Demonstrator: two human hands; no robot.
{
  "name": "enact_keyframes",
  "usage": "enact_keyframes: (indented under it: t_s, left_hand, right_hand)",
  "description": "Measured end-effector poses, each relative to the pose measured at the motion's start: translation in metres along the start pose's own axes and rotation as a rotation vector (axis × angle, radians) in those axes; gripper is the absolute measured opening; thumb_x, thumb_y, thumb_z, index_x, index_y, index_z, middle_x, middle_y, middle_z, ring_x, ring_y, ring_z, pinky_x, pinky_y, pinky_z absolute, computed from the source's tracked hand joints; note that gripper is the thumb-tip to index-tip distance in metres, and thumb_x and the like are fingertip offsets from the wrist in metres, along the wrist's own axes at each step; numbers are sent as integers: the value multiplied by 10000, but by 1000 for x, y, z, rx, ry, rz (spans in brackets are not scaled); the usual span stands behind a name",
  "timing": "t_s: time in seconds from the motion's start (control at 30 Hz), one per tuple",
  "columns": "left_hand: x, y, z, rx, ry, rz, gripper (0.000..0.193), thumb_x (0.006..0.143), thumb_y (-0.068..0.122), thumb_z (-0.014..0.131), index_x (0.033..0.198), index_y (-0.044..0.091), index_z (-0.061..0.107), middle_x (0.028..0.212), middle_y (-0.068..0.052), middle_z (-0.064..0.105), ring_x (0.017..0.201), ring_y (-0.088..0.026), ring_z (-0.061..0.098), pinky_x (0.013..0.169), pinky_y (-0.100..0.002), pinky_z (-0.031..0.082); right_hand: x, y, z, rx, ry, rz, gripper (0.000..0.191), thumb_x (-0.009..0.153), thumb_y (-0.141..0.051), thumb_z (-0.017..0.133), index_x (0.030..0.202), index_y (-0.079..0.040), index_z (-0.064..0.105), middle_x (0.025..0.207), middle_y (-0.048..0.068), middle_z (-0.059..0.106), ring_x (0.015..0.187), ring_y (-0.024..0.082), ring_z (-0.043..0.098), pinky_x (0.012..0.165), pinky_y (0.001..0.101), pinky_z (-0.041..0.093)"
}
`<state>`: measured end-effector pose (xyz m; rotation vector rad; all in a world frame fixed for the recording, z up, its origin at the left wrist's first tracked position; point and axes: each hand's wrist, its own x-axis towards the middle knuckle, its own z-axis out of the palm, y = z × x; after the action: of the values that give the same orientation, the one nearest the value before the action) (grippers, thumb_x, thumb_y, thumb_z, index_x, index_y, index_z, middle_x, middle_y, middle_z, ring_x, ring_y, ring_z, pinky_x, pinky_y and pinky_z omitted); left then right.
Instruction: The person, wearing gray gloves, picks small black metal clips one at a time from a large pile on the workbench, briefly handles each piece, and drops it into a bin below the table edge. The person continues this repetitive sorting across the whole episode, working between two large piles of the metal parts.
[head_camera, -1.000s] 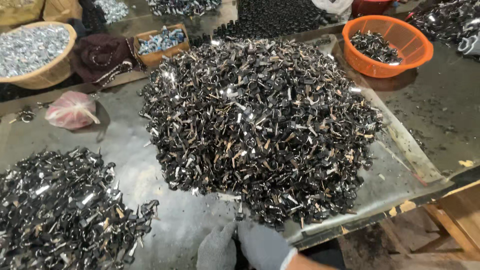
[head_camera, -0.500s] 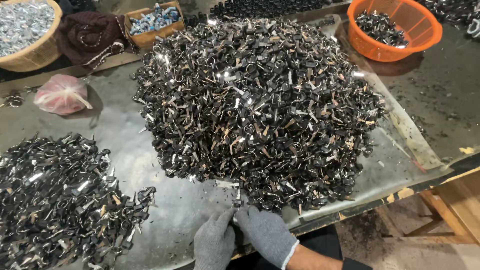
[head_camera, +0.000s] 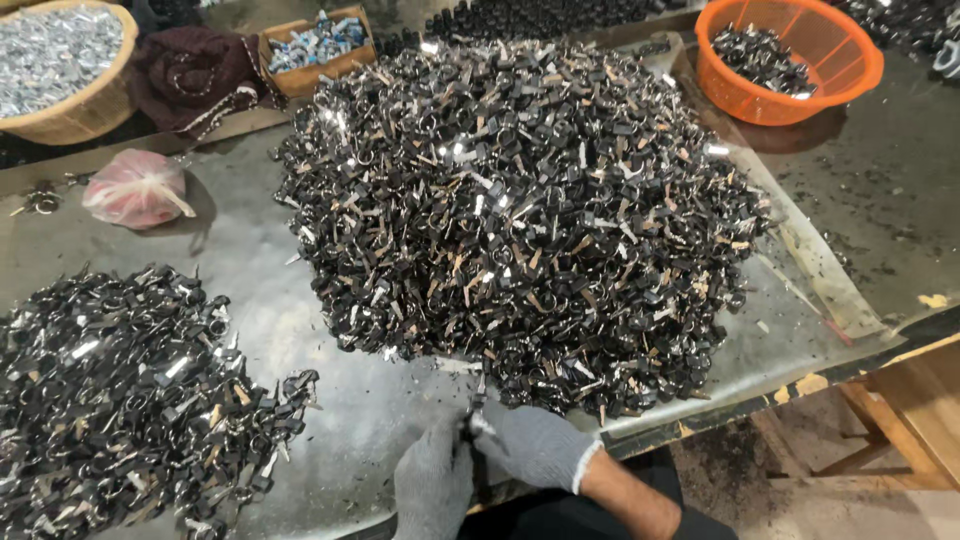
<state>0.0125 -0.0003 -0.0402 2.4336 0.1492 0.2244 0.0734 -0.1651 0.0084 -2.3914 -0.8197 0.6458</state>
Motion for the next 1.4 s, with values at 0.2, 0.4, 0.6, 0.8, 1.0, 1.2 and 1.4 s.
enact_keyframes:
  t_s: [0.2, 0.4, 0.6, 0.8, 1.0, 1.2, 1.4]
  left_hand:
    - [2, -13, 10, 321, -218, -26, 178, 838, 259, 738, 971, 141, 723, 961, -92, 730, 803, -283, 740, 714, -446, 577]
    - [-3, -12, 10, 140, -39, 18, 76, 750, 200, 733, 787, 155, 685, 711, -53, 712, 674, -241, 743, 649, -426, 582]
    - [-9, -6, 12, 119, 32, 131, 110, 740, 137, 737, 690, 119, 640, 656, -99, 651, 640, -348, 679, 599, -502, 524]
    - [-5, -4, 5, 65, 116, 209, 131, 784, 191, 752, 713, 138, 654, 699, -90, 675, 655, -341, 696, 610, -480, 551]
    - [-2, 1, 0, 112, -37, 68, 76, 763, 210, 735, 755, 145, 697, 731, -79, 702, 703, -310, 729, 667, -463, 569]
    - [20, 11, -22, 205, -394, -63, 156, 818, 252, 715, 944, 169, 756, 853, -61, 726, 827, -277, 723, 798, -442, 538]
    - [18, 16, -22, -3, -189, 61, 203, 796, 171, 695, 982, 126, 765, 900, -82, 739, 870, -319, 709, 772, -444, 539]
  right_hand:
    - [-15, 11, 16, -177, 32, 183, 386, 967, -155, 586, 1289, 30, 479, 877, 193, 709, 737, 352, 733, 611, 451, 600]
    - [-18, 12, 36, -319, 74, 47, 447, 871, -54, 611, 1287, 59, 492, 966, 229, 700, 743, 329, 748, 580, 419, 622]
    - [-11, 9, 8, -33, -58, 66, 313, 1028, -225, 560, 1224, 17, 531, 853, 215, 734, 772, 405, 713, 676, 520, 565]
    - [-8, 7, -1, -160, 47, 200, 375, 968, -185, 535, 1290, 0, 481, 825, 205, 695, 738, 425, 709, 637, 556, 560]
    - [-14, 14, 4, -7, 21, 91, 386, 992, -253, 607, 1235, 17, 476, 770, 194, 703, 728, 405, 715, 648, 517, 571]
    - [-12, 25, 26, -262, 1, 73, 280, 930, -124, 639, 1140, 24, 529, 762, 166, 701, 689, 346, 730, 570, 459, 586]
    - [-13, 33, 46, -224, 195, 16, 388, 881, -104, 662, 1222, 44, 548, 827, 190, 711, 739, 341, 733, 614, 441, 591]
